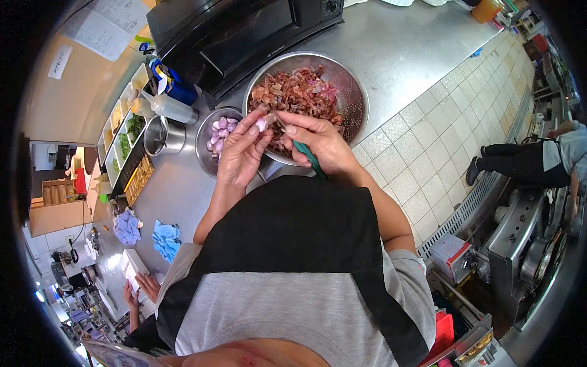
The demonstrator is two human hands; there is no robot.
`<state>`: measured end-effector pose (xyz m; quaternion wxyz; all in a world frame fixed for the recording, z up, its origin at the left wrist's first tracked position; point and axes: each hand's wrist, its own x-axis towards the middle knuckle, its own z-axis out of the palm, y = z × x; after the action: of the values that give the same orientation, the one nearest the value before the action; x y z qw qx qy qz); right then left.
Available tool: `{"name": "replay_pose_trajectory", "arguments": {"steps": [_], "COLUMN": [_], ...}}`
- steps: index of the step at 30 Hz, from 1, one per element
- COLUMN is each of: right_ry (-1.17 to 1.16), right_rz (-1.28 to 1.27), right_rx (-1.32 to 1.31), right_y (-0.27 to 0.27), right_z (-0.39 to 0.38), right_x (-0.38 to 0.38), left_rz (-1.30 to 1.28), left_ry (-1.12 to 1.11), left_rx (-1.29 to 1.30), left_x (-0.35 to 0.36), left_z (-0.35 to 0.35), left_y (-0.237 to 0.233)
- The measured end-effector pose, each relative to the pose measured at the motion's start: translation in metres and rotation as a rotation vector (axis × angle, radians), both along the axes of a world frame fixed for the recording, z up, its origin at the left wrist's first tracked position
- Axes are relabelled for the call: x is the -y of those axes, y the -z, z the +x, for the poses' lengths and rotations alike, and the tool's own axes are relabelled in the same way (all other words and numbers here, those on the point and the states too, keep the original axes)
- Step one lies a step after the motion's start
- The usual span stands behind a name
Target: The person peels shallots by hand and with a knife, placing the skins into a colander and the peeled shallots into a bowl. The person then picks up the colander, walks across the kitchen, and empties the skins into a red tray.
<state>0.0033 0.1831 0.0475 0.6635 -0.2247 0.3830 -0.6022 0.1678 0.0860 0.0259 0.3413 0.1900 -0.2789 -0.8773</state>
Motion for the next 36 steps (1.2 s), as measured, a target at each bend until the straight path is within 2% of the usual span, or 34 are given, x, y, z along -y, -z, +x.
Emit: {"name": "replay_pose_trajectory", "arguments": {"steps": [4, 7, 9, 10, 12, 14, 16, 17, 19, 20, 22, 24, 26, 28, 29, 31, 32, 34, 36], "right_ry": [0.064, 0.123, 0.008, 0.012, -0.068, -0.176, -0.180, -0.151, -0.055, 0.015, 0.184, 0.339, 0.439, 0.467, 0.488, 0.469, 0.445, 0.437, 0.414], "right_rz": [-0.025, -0.063, 0.000, 0.001, -0.046, 0.018, 0.042, 0.041, -0.008, -0.016, -0.034, -0.080, -0.073, -0.058, -0.043, -0.020, 0.004, 0.023, 0.055], "right_rx": [0.042, -0.036, -0.247, -0.245, -0.410, -0.480, -0.508, -0.467, -0.348, -0.322, -0.310, -0.228, -0.221, -0.247, -0.269, -0.291, -0.314, -0.346, -0.403], "right_y": [0.003, 0.004, 0.003, 0.003, 0.003, 0.007, 0.011, 0.009, 0.008, 0.003, -0.002, 0.003, 0.001, 0.004, 0.007, 0.017, 0.022, 0.028, 0.033], "right_z": [-0.005, -0.004, -0.002, -0.001, 0.000, -0.005, -0.011, -0.016, -0.025, -0.031, -0.046, -0.062, -0.073, -0.080, -0.082, -0.082, -0.081, -0.077, -0.073], "right_x": [0.003, 0.005, 0.006, 0.007, 0.008, 0.008, 0.005, 0.003, -0.004, -0.009, -0.021, -0.034, -0.046, -0.057, -0.062, -0.069, -0.072, -0.076, -0.078], "left_rz": [0.016, 0.007, 0.003, 0.003, -0.085, -0.229, -0.554, -0.560, -0.793, -0.796, -0.977, -1.024, -1.199, -1.334, -1.337, -1.646, -1.652, -1.753, -1.813], "left_ry": [-0.016, -0.015, -0.058, -0.055, -0.143, -0.257, -0.372, -0.353, -0.424, -0.415, -0.313, -0.264, 0.017, 0.255, 0.261, 0.514, 0.521, 0.593, 0.605], "left_rx": [-0.024, 0.005, 0.046, 0.049, 0.099, 0.353, 0.635, 0.629, 0.708, 0.703, 0.708, 0.707, 0.731, 0.671, 0.668, 0.657, 0.654, 0.825, 0.828], "left_x": [0.003, 0.005, 0.006, 0.007, 0.012, 0.020, 0.030, 0.032, 0.032, 0.032, 0.031, 0.029, 0.027, 0.027, 0.029, 0.034, 0.037, 0.042, 0.042], "left_z": [0.005, 0.010, 0.014, 0.018, 0.028, 0.043, 0.055, 0.058, 0.057, 0.052, 0.035, 0.009, -0.021, -0.053, -0.069, -0.098, -0.111, -0.132, -0.141], "left_y": [0.005, 0.001, 0.003, 0.004, 0.003, 0.001, 0.012, 0.014, 0.010, 0.006, -0.006, -0.018, -0.032, -0.036, -0.033, -0.020, -0.012, 0.004, 0.011]}}
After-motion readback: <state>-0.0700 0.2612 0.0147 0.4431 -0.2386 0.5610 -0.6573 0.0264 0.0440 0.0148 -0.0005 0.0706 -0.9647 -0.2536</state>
